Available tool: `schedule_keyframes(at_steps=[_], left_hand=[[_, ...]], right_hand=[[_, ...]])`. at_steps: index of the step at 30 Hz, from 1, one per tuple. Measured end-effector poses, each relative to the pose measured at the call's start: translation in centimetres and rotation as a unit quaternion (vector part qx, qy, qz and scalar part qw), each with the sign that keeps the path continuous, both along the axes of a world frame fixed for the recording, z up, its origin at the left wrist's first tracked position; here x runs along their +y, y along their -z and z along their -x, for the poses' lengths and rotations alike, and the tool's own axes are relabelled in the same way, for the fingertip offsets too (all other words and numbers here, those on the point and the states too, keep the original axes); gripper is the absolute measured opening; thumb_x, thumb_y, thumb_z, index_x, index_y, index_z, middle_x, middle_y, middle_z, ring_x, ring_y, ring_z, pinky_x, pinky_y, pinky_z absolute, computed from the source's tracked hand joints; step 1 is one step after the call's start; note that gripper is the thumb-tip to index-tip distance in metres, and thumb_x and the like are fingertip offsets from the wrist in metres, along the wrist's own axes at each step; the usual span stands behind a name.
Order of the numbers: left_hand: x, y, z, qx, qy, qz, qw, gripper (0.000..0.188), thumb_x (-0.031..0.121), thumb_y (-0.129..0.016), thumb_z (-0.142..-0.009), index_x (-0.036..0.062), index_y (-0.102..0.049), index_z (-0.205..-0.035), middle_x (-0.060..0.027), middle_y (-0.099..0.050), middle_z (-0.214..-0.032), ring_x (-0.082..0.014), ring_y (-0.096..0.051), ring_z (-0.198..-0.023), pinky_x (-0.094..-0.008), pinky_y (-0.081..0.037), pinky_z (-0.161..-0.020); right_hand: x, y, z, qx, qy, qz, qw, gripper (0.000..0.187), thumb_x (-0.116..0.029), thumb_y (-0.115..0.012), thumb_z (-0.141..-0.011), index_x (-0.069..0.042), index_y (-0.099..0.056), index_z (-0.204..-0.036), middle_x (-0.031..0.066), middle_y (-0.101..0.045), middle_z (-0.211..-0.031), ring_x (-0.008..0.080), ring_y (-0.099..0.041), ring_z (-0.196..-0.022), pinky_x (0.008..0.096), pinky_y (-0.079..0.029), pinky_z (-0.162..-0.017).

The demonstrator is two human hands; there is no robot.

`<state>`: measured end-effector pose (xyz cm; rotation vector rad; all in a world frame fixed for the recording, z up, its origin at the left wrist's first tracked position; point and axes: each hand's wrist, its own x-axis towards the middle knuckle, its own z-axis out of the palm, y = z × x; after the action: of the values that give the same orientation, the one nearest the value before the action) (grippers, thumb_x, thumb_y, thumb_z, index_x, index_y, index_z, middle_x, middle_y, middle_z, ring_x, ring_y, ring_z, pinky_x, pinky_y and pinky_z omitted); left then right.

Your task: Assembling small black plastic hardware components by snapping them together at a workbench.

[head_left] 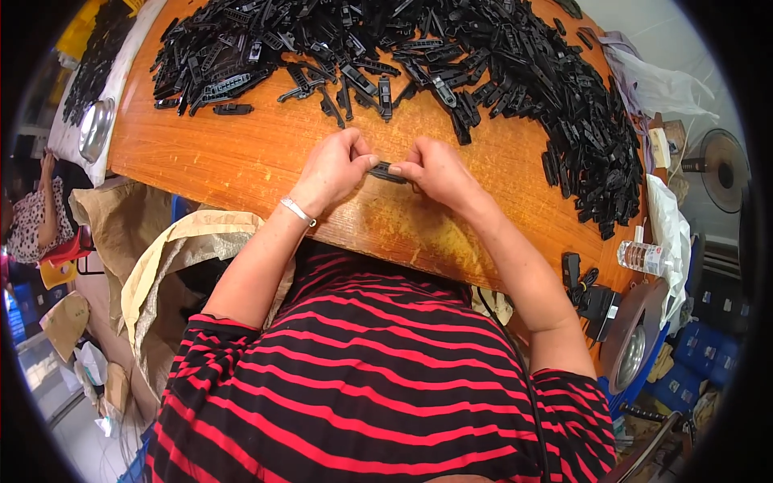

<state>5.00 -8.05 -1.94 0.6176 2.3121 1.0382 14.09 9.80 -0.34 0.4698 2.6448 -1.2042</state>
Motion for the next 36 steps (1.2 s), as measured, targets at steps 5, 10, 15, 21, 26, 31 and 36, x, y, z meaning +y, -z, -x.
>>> schedule_keyframes(at_steps=[5,10,15,21,26,31,36], left_hand=[[-0.1,1.0,-0.8,0.134,0.018,-0.051,0.99,0.019,0.015,-0.073,-0.081,0.0031,-0.058,-0.082,-0.0106,-0.059,-0.075,-0.0265,-0.057,-0.069,-0.0363,-0.047,-0.065],[-1.1,0.4,-1.8,0.123,0.043,-0.032,0.991,0.016,0.01,-0.073,-0.081,0.0023,-0.06,-0.081,-0.0081,-0.057,-0.074,-0.0186,-0.055,-0.063,-0.0322,-0.046,-0.06],[-2.6,0.0,-0.7,0.163,-0.04,-0.124,0.978,0.008,0.007,-0.068,-0.081,0.0062,-0.064,-0.088,-0.01,-0.059,-0.086,-0.0311,-0.059,-0.081,-0.0377,-0.05,-0.073],[-1.8,0.2,2.4,0.402,-0.033,-0.055,0.914,0.02,0.003,-0.066,-0.08,0.01,-0.062,-0.098,-0.0073,-0.057,-0.104,-0.0288,-0.056,-0.097,-0.0386,-0.051,-0.079],[-1.8,0.8,2.9,0.386,-0.007,-0.033,0.922,0.023,0.002,-0.068,-0.079,0.0088,-0.062,-0.1,-0.0079,-0.057,-0.101,-0.0295,-0.058,-0.096,-0.0386,-0.05,-0.078],[-1.3,-0.1,2.5,0.372,-0.028,-0.037,0.927,0.025,0.001,-0.07,-0.076,0.0081,-0.061,-0.098,-0.0087,-0.056,-0.101,-0.0302,-0.057,-0.097,-0.0387,-0.05,-0.079],[-1.0,0.3,3.4,0.456,-0.009,-0.038,0.889,0.026,0.003,-0.072,-0.072,0.0088,-0.058,-0.093,-0.0086,-0.053,-0.097,-0.0293,-0.054,-0.096,-0.0398,-0.048,-0.077]], right_hand=[[0.5,0.0,0.4,0.0,-0.03,-0.05,0.998,0.039,-0.033,-0.08,-0.077,0.0,-0.06,-0.079,0.0153,-0.065,-0.071,0.0298,-0.063,-0.067,0.0401,-0.048,-0.061],[0.7,-0.4,-0.9,0.033,-0.088,-0.061,0.994,0.04,-0.037,-0.077,-0.079,-0.001,-0.061,-0.081,0.0168,-0.066,-0.077,0.0298,-0.064,-0.071,0.0408,-0.049,-0.063],[4.0,0.2,-1.8,0.143,0.041,-0.141,0.979,0.031,-0.03,-0.075,-0.081,-0.003,-0.059,-0.087,0.015,-0.064,-0.083,0.0325,-0.064,-0.076,0.0415,-0.049,-0.066],[6.2,1.6,-1.5,0.166,0.085,-0.34,0.922,0.024,-0.017,-0.074,-0.082,-0.007,-0.056,-0.094,0.0124,-0.058,-0.091,0.0364,-0.061,-0.078,0.0446,-0.049,-0.066],[6.1,0.2,-2.2,0.155,0.064,-0.267,0.949,0.022,-0.015,-0.073,-0.082,-0.004,-0.055,-0.087,0.014,-0.06,-0.087,0.034,-0.061,-0.077,0.0417,-0.049,-0.067],[6.9,-0.4,-2.6,0.144,0.172,0.097,0.97,0.019,-0.015,-0.073,-0.083,-0.002,-0.06,-0.085,0.0093,-0.062,-0.073,0.0211,-0.06,-0.064,0.0352,-0.047,-0.059],[3.6,-0.6,-2.7,0.138,0.104,-0.02,0.985,0.016,-0.013,-0.073,-0.082,-0.001,-0.063,-0.085,0.0037,-0.062,-0.074,0.0114,-0.057,-0.063,0.0268,-0.046,-0.058]])
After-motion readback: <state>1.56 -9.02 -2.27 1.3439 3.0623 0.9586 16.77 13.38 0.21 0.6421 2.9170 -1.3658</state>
